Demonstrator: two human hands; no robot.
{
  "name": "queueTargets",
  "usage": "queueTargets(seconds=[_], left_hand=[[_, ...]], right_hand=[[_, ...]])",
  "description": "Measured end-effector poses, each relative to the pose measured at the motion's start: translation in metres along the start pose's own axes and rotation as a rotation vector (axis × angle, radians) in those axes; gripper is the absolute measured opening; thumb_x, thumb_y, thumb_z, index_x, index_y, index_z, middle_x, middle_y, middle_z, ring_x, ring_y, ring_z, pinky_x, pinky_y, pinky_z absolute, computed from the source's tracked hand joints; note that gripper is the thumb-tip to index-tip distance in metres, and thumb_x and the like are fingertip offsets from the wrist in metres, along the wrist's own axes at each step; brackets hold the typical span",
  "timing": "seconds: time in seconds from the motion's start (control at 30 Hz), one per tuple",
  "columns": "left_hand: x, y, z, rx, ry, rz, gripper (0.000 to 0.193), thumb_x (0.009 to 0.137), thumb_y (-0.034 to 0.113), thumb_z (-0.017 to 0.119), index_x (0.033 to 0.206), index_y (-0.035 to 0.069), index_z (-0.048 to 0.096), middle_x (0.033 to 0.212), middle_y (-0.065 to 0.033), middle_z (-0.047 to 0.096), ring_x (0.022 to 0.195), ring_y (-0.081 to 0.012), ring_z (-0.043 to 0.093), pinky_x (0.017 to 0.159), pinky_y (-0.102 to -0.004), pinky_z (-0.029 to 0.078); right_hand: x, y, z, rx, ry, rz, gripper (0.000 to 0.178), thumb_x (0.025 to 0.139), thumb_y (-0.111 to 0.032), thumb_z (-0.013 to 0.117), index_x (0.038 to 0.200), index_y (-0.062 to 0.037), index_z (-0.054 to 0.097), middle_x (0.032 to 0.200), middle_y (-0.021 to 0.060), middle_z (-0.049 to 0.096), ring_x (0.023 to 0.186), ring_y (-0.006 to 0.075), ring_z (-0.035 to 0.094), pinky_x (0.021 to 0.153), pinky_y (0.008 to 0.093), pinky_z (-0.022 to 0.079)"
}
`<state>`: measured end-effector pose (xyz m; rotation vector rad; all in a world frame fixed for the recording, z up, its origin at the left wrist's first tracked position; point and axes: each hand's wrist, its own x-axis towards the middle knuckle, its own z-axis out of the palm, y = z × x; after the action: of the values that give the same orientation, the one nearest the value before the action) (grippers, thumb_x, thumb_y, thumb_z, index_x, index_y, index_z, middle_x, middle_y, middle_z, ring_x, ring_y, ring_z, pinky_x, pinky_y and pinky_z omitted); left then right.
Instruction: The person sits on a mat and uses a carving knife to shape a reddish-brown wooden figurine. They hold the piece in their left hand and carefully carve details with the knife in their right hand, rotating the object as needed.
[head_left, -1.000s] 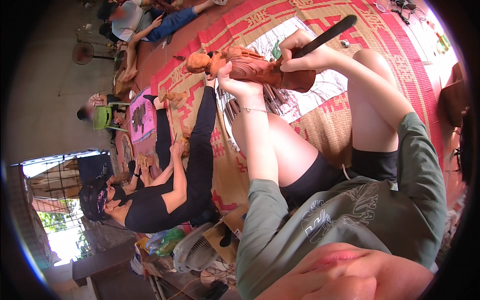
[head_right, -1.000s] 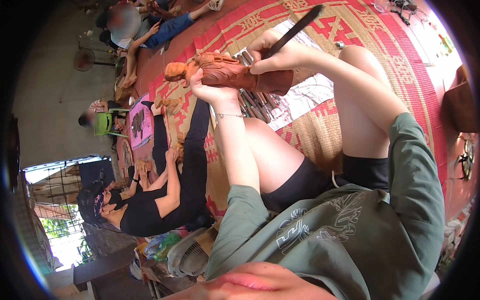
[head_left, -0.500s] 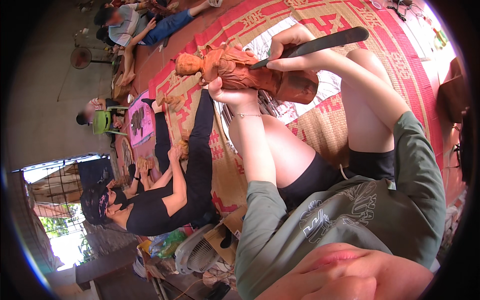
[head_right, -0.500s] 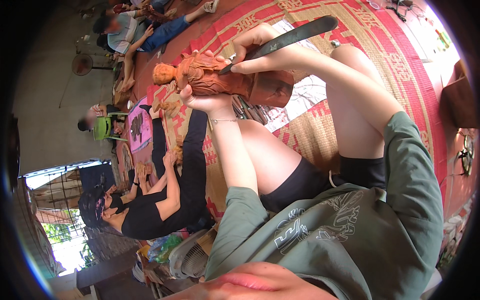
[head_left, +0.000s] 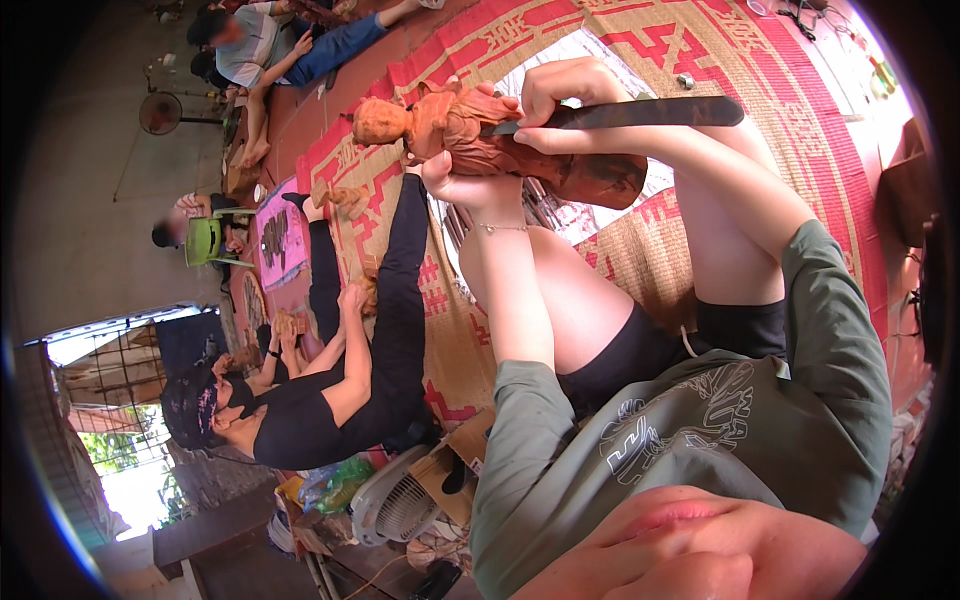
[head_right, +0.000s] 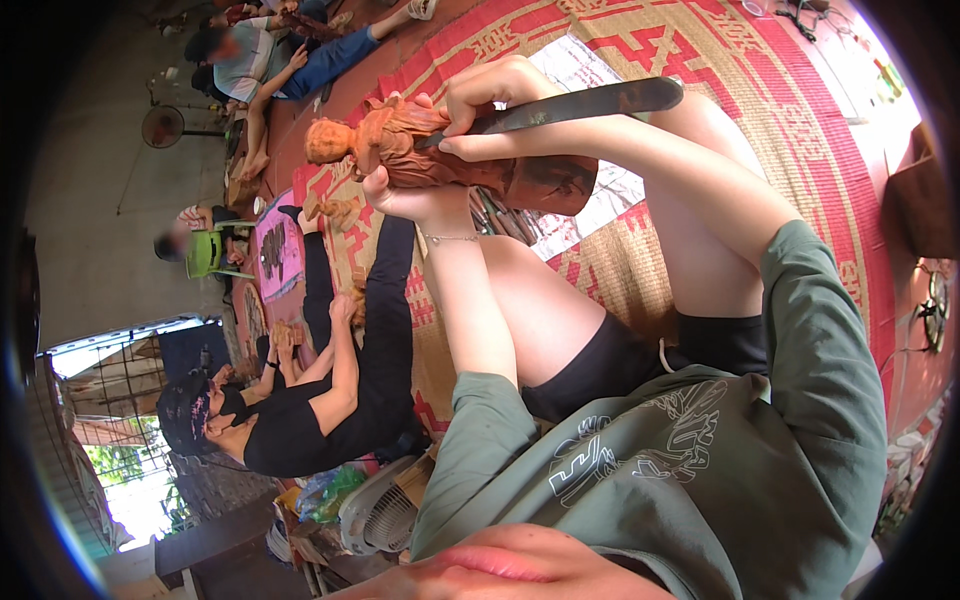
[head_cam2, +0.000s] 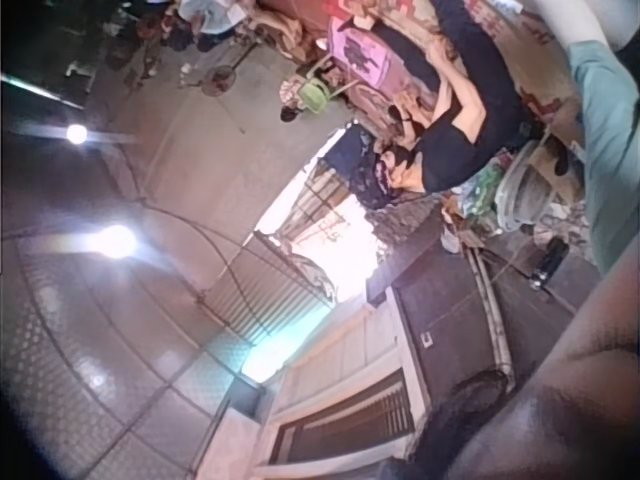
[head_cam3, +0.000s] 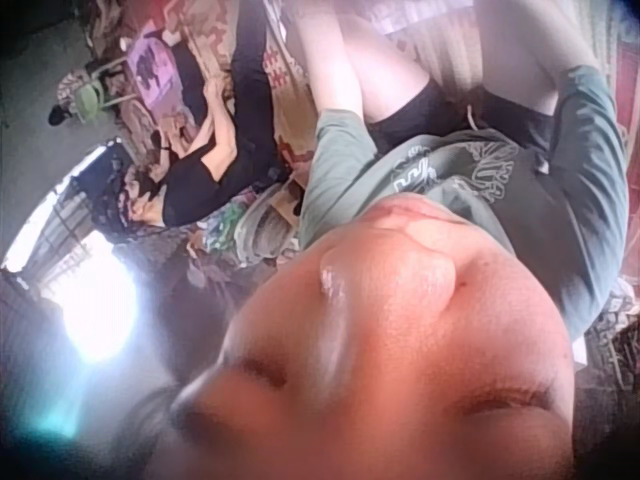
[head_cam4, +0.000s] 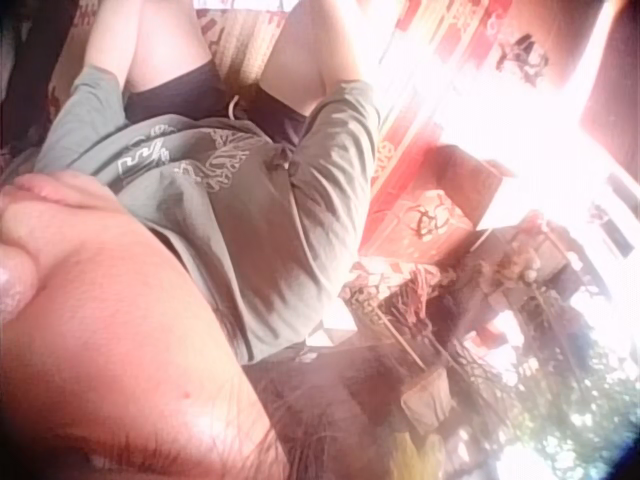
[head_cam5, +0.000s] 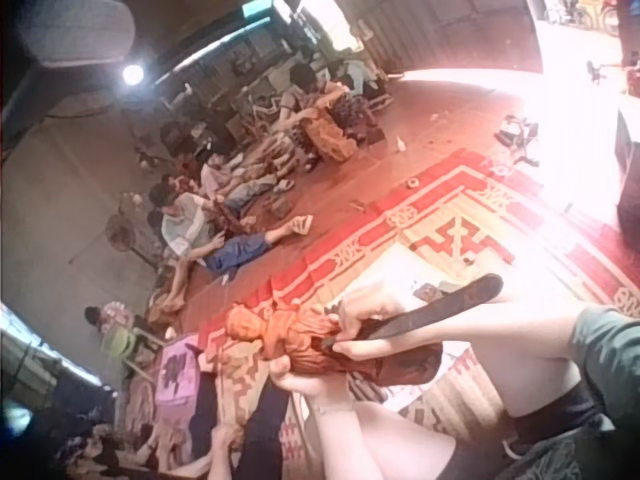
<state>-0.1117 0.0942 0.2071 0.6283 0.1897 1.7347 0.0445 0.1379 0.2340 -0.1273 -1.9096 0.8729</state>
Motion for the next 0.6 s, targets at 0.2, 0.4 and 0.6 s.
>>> queueTargets(seconds=[0.2,0.4,0.6], left_hand=[[-0.002,-0.001,0.006,0.061,0.023,-0.016,0.071,0.061,0.033,0.053,0.121,-0.002,0.037,0.104,-0.0255,0.051,0.085,-0.0386,0.058,0.072,-0.047,0.052],[-0.002,0.001,0.006,0.083,-0.012,-0.036,0.071,0.06,0.033,0.054,0.121,-0.002,0.038,0.104,-0.0248,0.051,0.085,-0.0388,0.058,0.071,-0.0468,0.052],[-0.002,-0.001,0.007,0.103,-0.025,-0.04,0.072,0.06,0.033,0.053,0.121,-0.001,0.038,0.104,-0.0246,0.052,0.084,-0.0376,0.058,0.074,-0.0456,0.05]], right_hand=[[-0.009,0.003,-0.004,-0.057,-0.078,-0.004,0.021,0.07,-0.006,0.064,0.059,0.0004,0.047,0.06,0.0106,0.053,0.054,0.0228,0.053,0.052,0.0305,0.04],[-0.011,-0.002,0.0,-0.016,-0.006,0.036,0.021,0.07,-0.004,0.063,0.059,0.0004,0.046,0.058,0.0103,0.053,0.052,0.0216,0.053,0.049,0.0305,0.039],[-0.011,-0.004,0.005,0.04,0.09,0.091,0.02,0.071,-0.008,0.063,0.061,0.0005,0.048,0.058,0.0077,0.05,0.052,0.0163,0.049,0.05,0.0287,0.037]])
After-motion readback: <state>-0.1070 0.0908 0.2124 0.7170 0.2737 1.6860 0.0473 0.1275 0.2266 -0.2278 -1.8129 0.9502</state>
